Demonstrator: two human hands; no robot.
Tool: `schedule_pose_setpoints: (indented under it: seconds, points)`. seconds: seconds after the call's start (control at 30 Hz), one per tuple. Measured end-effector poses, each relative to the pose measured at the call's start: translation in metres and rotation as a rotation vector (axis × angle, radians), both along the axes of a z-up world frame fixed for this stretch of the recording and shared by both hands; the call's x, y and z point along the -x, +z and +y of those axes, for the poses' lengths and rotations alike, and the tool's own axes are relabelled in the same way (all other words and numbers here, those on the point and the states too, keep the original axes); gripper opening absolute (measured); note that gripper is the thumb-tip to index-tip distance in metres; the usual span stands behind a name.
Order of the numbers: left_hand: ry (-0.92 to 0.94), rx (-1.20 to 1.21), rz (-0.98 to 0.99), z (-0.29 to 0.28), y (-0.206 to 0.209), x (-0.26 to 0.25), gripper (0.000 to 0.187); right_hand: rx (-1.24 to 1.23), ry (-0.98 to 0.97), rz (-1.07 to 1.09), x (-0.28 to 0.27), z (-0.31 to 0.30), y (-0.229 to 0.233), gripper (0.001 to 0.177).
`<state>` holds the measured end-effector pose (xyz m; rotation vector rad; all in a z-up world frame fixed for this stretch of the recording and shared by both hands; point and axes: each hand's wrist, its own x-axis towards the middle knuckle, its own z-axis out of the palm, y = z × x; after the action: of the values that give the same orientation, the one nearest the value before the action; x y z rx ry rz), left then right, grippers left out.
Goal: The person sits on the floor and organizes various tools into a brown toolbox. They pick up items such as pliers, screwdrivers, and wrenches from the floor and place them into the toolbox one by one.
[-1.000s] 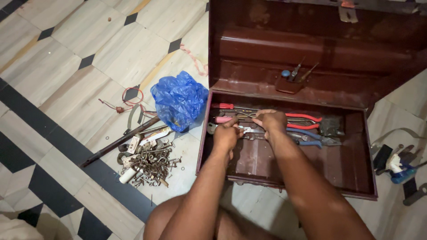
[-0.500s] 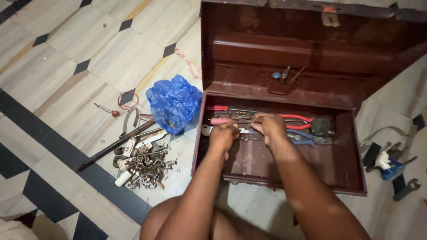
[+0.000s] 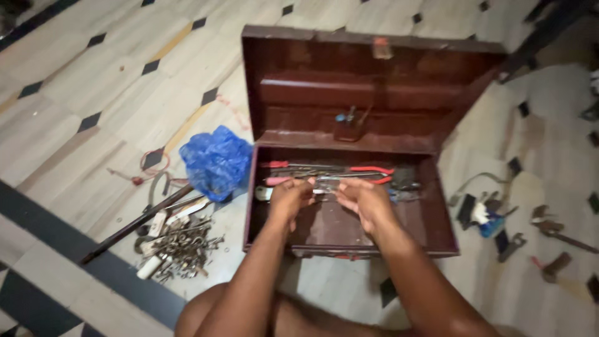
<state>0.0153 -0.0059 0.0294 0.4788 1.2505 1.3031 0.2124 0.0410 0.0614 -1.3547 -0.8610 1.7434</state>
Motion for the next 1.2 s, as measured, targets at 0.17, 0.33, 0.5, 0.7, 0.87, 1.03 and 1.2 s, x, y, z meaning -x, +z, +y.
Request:
schedule_pose_setpoints:
  seconds: [0.17, 0.33, 0.5, 0.7, 0.87, 1.03, 1.2]
  points:
    - [-0.209, -0.103, -0.04, -0.04, 0.063, -0.064, 0.029, -0.135, 0.103, 0.095, -0.078, -0.062, 0.082, 0.034]
    - [-0.391, -0.152, -0.222, -0.072, 0.123, -0.156, 0.023, -0.181, 0.143, 0.033, -0.155, -0.116, 0.156, 0.037]
    - [-0.544, -0.205, -0.26, -0.074, 0.15, -0.249, 0.025, -0.209, 0.108, -0.187, -0.255, -0.135, 0.203, 0.039]
    - [-0.549, -0.126, -0.181, -0.061, 0.116, -0.357, 0.027, -0.308, -0.272, -0.026, -0.407, -0.138, 0.185, 0.041]
    - [-0.526, -0.027, -0.176, -0.042, 0.044, -0.436, 0.025, -0.2, -0.494, 0.061, -0.502, -0.115, 0.087, 0.038]
    - [-0.516, -0.002, 0.178, -0.016, -0.027, -0.492, 0.027, 0.183, -0.643, 0.395, -0.551, -0.075, -0.041, 0.032]
    - [-0.509, -0.082, 0.769, 0.009, -0.051, -0.53, 0.03, 0.313, -0.706, 0.353, -0.545, -0.044, -0.126, 0.029]
